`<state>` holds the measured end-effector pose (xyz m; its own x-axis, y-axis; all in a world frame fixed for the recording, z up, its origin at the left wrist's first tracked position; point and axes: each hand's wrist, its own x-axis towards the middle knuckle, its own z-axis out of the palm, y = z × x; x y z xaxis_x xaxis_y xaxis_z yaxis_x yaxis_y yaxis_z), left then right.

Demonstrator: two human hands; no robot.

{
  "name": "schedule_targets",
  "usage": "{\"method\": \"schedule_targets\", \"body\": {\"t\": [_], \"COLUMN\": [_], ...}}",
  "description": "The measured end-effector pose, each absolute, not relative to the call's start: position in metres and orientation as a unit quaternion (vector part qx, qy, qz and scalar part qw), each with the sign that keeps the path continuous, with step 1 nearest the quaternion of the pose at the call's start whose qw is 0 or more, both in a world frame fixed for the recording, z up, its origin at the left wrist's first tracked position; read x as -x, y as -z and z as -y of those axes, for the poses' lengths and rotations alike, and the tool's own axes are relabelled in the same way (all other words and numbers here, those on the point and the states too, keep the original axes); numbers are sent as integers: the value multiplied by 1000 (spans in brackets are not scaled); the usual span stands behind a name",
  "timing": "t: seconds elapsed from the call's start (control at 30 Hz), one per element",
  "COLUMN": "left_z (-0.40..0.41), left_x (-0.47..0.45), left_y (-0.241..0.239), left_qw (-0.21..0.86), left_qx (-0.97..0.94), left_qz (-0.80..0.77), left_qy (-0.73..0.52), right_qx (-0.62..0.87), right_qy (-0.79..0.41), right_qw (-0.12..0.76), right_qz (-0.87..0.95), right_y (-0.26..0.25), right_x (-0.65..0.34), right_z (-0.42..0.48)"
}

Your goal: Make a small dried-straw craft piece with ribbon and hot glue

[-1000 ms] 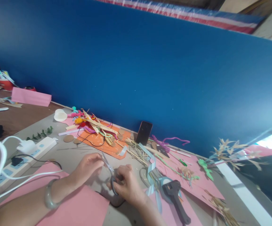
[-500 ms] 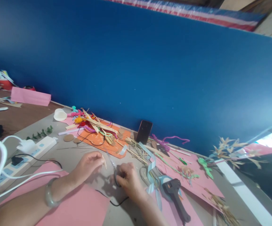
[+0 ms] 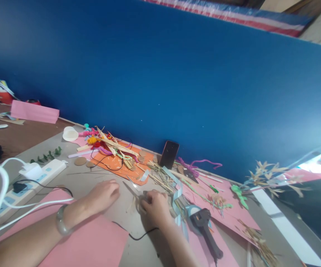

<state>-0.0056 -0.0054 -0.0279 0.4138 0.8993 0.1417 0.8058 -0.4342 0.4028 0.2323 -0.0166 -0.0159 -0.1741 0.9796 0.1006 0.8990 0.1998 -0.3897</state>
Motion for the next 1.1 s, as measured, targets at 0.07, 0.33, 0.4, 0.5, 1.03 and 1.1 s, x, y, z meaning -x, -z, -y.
{"method": "schedule_targets", "body": {"t": [0.07,0.33,0.4,0.5,1.03,1.1], "left_z": [4,-3,-2,3,26,27], "left_x": [6,11,11,6,-27,-26], "left_y": [28,27,23,17,12,5], "left_qw": [131,103,114,152,646,663], "left_qx": [-826,-818,-810,-797,-507,-485], "left_qz": [-523,-543,-543,-526,-403,-401], "left_qy": [-166,-159,-190,-255,-404,-405], "right_qx": [621,624,632,632,519,516], "right_qy": [-101,-119,-140,-209,-397,-401], "right_qw": [142,158,190,252,318,315], "right_qz": [764,756,738,702,687,688], "right_y": [18,22,21,15,0,1], "right_x": [-229,-227,-227,-226,-206,-206], "right_z": [18,18,18,17,37,37]}}
